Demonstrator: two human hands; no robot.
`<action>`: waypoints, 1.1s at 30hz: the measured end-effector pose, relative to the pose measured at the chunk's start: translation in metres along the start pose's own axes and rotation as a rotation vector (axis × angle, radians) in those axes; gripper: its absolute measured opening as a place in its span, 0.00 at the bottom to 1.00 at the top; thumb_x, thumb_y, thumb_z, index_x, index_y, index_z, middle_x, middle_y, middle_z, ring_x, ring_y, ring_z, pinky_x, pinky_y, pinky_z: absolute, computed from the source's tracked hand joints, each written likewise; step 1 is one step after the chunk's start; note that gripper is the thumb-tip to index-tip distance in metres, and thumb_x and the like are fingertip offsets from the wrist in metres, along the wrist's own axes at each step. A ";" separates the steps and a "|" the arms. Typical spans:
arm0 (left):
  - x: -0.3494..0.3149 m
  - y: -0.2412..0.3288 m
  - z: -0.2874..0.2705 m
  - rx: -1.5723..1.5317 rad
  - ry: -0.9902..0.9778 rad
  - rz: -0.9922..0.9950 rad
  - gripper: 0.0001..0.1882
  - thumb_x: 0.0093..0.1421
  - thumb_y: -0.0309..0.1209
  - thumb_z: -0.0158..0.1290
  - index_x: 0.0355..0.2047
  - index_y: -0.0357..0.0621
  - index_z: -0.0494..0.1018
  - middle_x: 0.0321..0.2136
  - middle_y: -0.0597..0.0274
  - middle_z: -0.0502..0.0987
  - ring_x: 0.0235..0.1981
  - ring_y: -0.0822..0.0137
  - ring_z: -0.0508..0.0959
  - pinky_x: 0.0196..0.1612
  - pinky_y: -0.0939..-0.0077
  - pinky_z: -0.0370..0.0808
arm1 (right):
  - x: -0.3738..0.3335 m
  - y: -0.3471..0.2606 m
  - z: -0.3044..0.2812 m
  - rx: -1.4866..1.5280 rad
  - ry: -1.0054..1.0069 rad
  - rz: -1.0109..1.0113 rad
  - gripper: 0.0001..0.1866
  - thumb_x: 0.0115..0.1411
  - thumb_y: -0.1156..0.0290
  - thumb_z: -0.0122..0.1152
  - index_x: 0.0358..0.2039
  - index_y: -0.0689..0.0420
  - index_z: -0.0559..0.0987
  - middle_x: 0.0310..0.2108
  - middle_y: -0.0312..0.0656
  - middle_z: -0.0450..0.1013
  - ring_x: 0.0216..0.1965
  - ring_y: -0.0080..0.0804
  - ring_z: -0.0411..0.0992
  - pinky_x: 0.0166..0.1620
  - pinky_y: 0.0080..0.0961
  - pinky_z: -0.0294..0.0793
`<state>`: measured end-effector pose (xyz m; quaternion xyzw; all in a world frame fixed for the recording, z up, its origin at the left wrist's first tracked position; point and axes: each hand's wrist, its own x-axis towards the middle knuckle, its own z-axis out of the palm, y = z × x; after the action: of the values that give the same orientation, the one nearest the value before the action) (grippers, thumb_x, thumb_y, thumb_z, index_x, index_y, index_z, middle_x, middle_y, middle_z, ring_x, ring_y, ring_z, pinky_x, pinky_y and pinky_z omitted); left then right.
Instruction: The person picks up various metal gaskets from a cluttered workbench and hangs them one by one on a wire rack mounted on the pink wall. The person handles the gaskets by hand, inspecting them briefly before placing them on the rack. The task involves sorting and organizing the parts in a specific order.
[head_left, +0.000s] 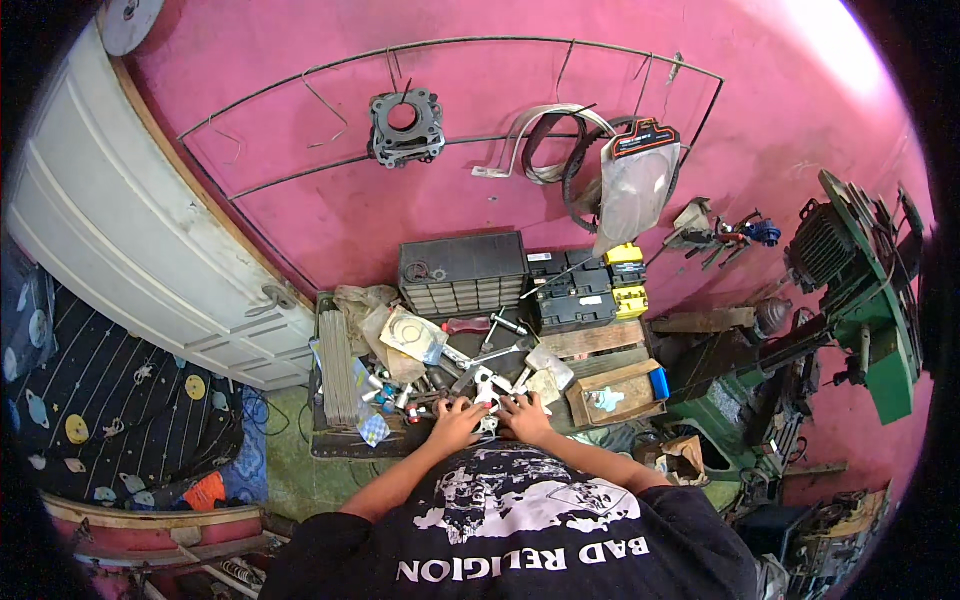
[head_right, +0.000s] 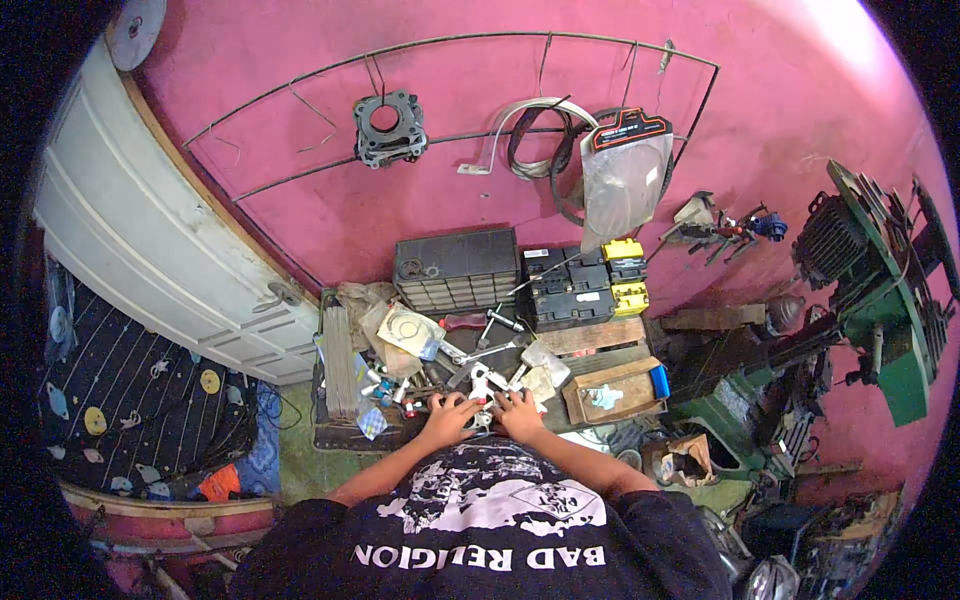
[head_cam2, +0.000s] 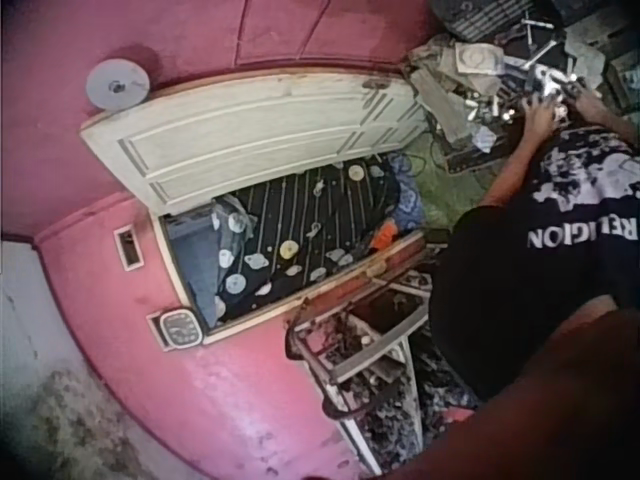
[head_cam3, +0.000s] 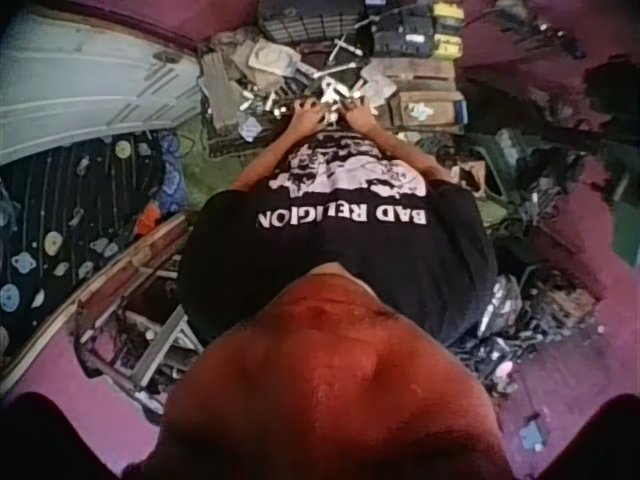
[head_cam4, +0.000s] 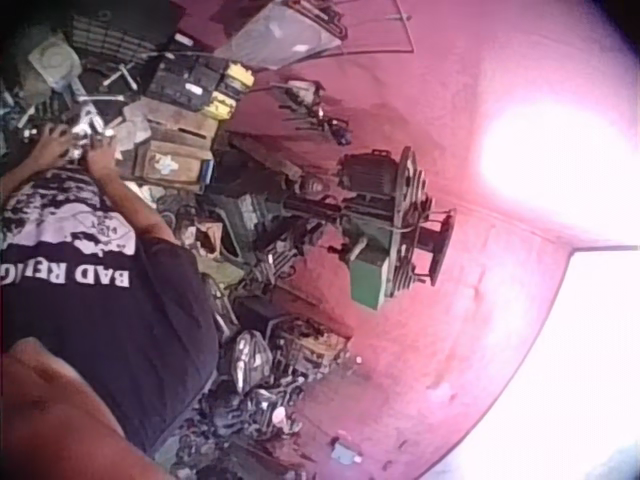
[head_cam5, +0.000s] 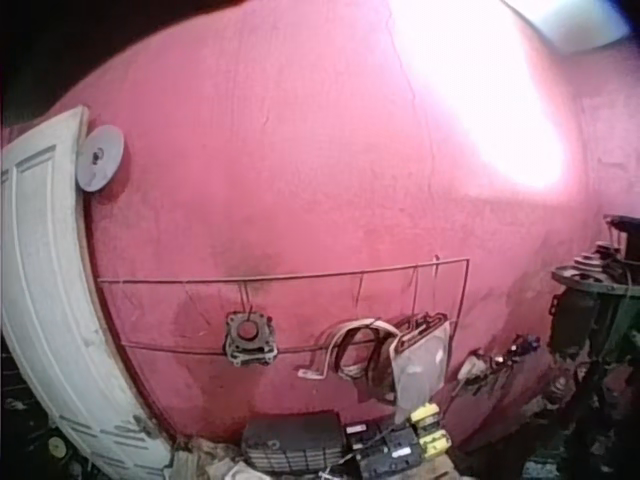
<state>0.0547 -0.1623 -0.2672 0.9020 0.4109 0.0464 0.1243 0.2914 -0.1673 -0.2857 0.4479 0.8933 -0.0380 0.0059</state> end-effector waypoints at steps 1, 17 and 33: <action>-0.001 0.001 -0.001 -0.004 0.006 0.009 0.39 0.49 0.43 0.66 0.62 0.57 0.68 0.60 0.69 0.70 0.59 0.54 0.66 0.57 0.35 0.58 | 0.000 -0.001 -0.006 0.015 -0.018 0.001 0.24 0.56 0.54 0.62 0.55 0.40 0.78 0.61 0.39 0.67 0.60 0.43 0.64 0.58 0.56 0.58; 0.019 0.012 -0.081 -0.327 0.307 -0.178 0.23 0.56 0.49 0.61 0.48 0.51 0.81 0.49 0.64 0.82 0.55 0.64 0.73 0.58 0.57 0.58 | 0.022 0.002 -0.096 0.275 0.625 -0.033 0.15 0.49 0.68 0.68 0.40 0.39 0.84 0.40 0.21 0.80 0.40 0.27 0.70 0.49 0.39 0.61; 0.057 -0.028 -0.229 -1.396 0.730 -0.310 0.13 0.65 0.28 0.57 0.48 0.34 0.77 0.41 0.60 0.82 0.42 0.72 0.80 0.50 0.76 0.74 | 0.125 0.012 -0.265 1.482 0.575 0.290 0.09 0.61 0.73 0.66 0.40 0.64 0.84 0.32 0.36 0.81 0.34 0.17 0.74 0.40 0.20 0.74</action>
<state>0.0293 -0.0591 -0.0551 0.4765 0.4223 0.5671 0.5225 0.2325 -0.0410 -0.0279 0.4390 0.5356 -0.5025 -0.5175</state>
